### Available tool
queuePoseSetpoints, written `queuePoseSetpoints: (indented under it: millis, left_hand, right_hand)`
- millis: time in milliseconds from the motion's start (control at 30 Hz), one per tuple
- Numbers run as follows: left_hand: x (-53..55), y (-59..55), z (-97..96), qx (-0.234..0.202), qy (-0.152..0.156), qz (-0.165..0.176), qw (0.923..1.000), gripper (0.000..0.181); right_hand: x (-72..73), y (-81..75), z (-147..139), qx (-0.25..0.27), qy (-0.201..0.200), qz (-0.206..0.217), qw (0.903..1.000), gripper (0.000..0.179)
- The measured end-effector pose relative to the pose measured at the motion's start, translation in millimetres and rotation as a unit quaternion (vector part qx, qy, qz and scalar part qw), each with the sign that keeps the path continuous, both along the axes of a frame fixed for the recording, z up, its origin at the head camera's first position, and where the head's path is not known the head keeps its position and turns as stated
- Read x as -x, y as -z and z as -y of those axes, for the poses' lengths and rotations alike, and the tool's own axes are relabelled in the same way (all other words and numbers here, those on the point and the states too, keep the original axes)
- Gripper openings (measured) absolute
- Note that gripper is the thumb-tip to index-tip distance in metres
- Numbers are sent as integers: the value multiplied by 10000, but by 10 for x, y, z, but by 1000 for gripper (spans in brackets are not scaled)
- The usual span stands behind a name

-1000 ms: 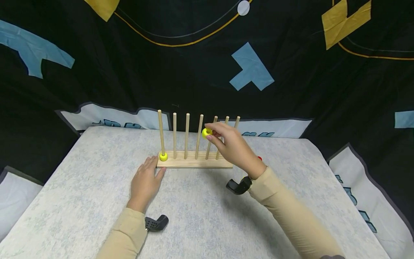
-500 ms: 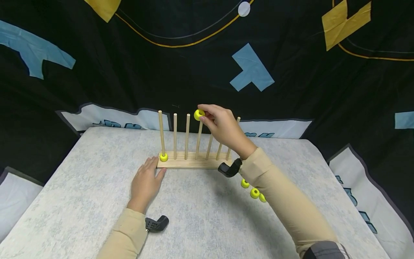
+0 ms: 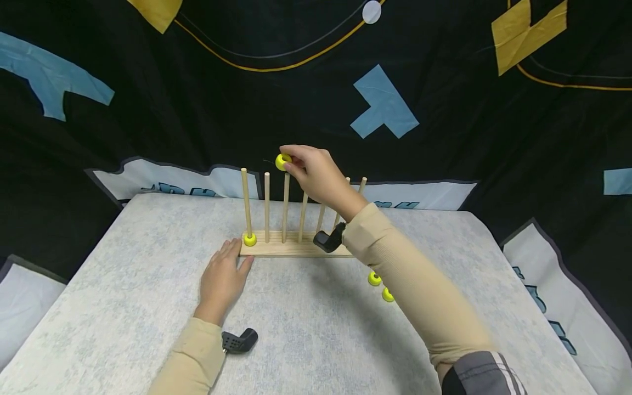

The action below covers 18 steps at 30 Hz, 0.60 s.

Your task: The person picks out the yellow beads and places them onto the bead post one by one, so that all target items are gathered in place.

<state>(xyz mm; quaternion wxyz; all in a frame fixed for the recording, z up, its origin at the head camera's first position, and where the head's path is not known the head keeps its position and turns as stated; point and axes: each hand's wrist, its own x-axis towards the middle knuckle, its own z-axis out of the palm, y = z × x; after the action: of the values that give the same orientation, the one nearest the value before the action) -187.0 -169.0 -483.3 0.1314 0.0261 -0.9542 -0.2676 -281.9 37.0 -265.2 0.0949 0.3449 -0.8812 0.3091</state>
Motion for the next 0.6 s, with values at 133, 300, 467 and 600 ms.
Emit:
queuePoseSetpoints:
  millis: [133, 300, 467, 600]
  left_hand:
    - [-7, -17, -1, -11, 20, 4, 10000, 61]
    - [-10, -19, -11, -31, -22, 52, 10000, 61]
    - [-7, -7, -17, -46, -35, 26, 10000, 61]
    - [-8, 2, -10, -46, -28, -46, 10000, 60]
  right_hand:
    - [17, -23, 132, 115, -126, 94, 9998, 39]
    - [13, -32, 310, 143, -262, 286, 9991, 41]
    - [-9, -35, 452, 47, -388, 441, 9983, 42]
    - [-27, -25, 516, 82, -507, 387, 9979, 41]
